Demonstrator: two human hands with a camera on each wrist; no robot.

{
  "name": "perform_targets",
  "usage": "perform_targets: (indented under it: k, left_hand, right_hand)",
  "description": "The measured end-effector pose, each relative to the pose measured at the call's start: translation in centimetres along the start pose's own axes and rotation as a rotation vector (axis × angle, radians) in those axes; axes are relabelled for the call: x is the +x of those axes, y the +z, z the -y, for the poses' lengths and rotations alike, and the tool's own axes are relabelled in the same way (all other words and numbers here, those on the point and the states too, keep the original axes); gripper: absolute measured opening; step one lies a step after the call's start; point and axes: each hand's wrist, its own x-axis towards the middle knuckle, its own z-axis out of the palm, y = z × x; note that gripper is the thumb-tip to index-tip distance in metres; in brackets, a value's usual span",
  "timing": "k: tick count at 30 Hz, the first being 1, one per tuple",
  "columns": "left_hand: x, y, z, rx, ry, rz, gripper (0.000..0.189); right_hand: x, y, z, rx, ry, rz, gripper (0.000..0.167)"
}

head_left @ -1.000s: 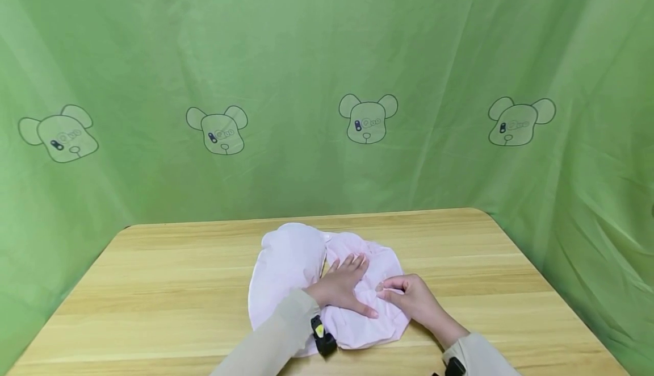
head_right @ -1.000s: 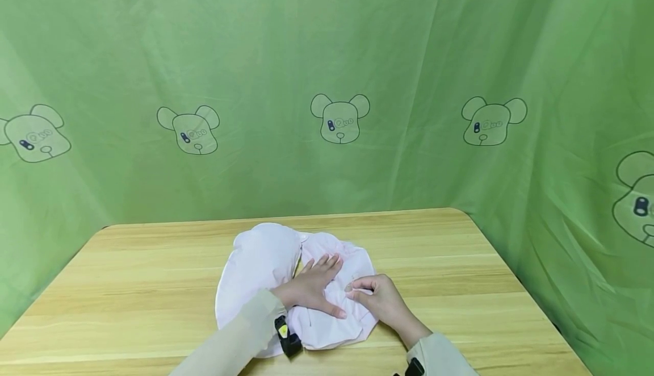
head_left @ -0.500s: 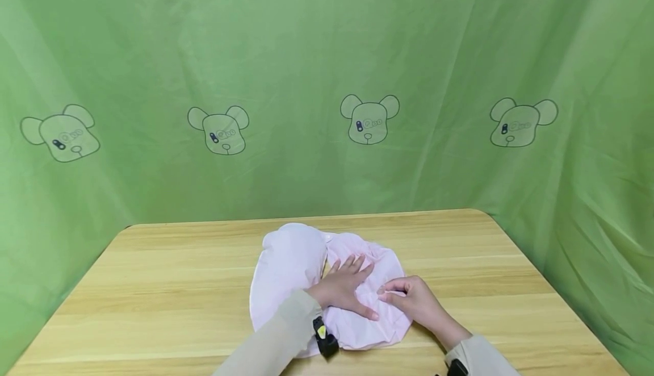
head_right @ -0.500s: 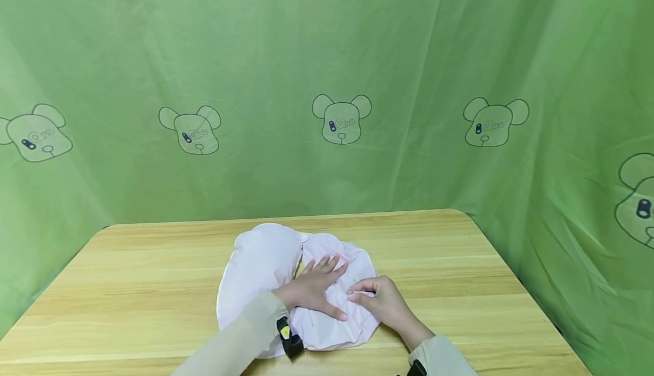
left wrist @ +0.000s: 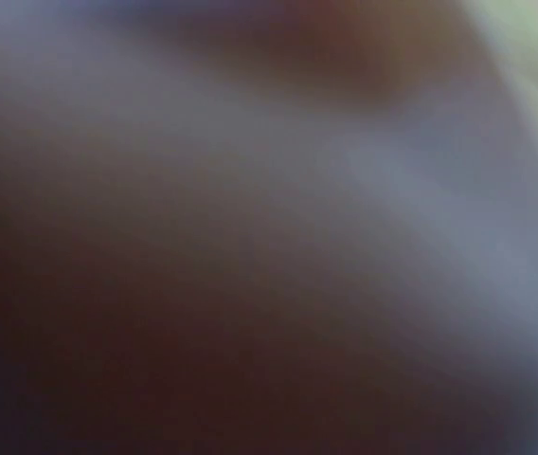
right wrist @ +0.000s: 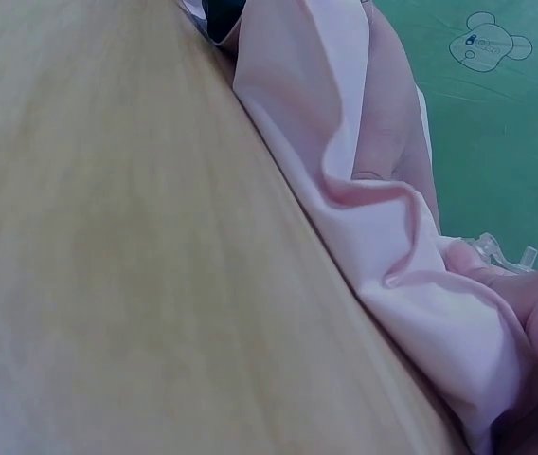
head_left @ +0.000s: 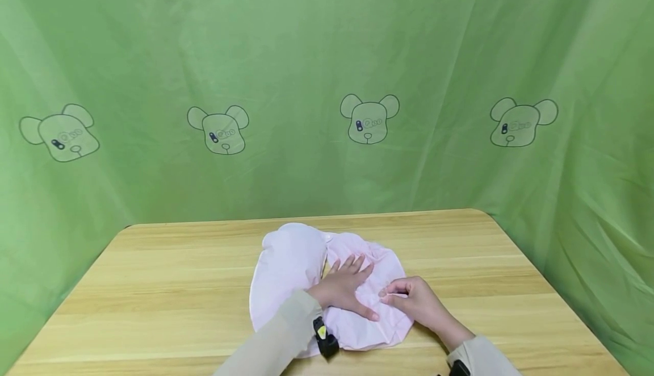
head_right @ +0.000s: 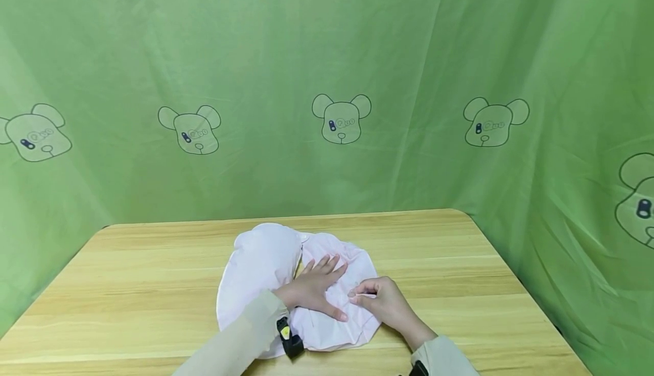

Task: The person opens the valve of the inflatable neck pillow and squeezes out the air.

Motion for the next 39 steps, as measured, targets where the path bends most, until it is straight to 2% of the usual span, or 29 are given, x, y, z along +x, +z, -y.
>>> perform_targets:
  k: [8,14,18,24,27,30,35,39]
  left_hand:
    - [-1.0,-0.5,-0.1,-0.063,0.022,0.012,0.105]
    - [-3.3,-3.0,0.4,-0.164,0.061,-0.019,0.102]
    - [-5.6,-5.3,2.2,-0.202,0.090,-0.076,0.099]
    - [-9.0,-7.7,6.4,-0.269,0.088,-0.176,0.094]
    - [-10.0,-7.9,8.4,-0.300,0.096,-0.219,0.091]
    - [-10.8,-7.6,9.8,-0.324,0.121,-0.197,0.090]
    - [-11.7,-6.4,10.8,-0.383,0.198,-0.105,0.089]
    - [-12.0,-5.7,11.0,-0.389,0.248,-0.079,0.087]
  right_hand:
    - [-0.1,0.2,0.1,0.048,-0.054,0.022,0.009]
    - [-0.1,0.2,0.2,0.045,0.007,0.026,0.010]
    - [0.1,0.3,0.2,0.028,0.047,0.020,0.009]
    - [0.2,0.3,0.3,0.039,0.052,0.022,0.011]
    - [0.2,0.3,0.3,0.039,0.057,0.020,0.011]
    - [0.2,0.2,0.4,0.038,0.059,0.019,0.010]
    - [0.2,0.1,0.4,0.042,0.059,0.015,0.011]
    - [0.1,0.0,0.2,0.039,0.050,0.013,0.011]
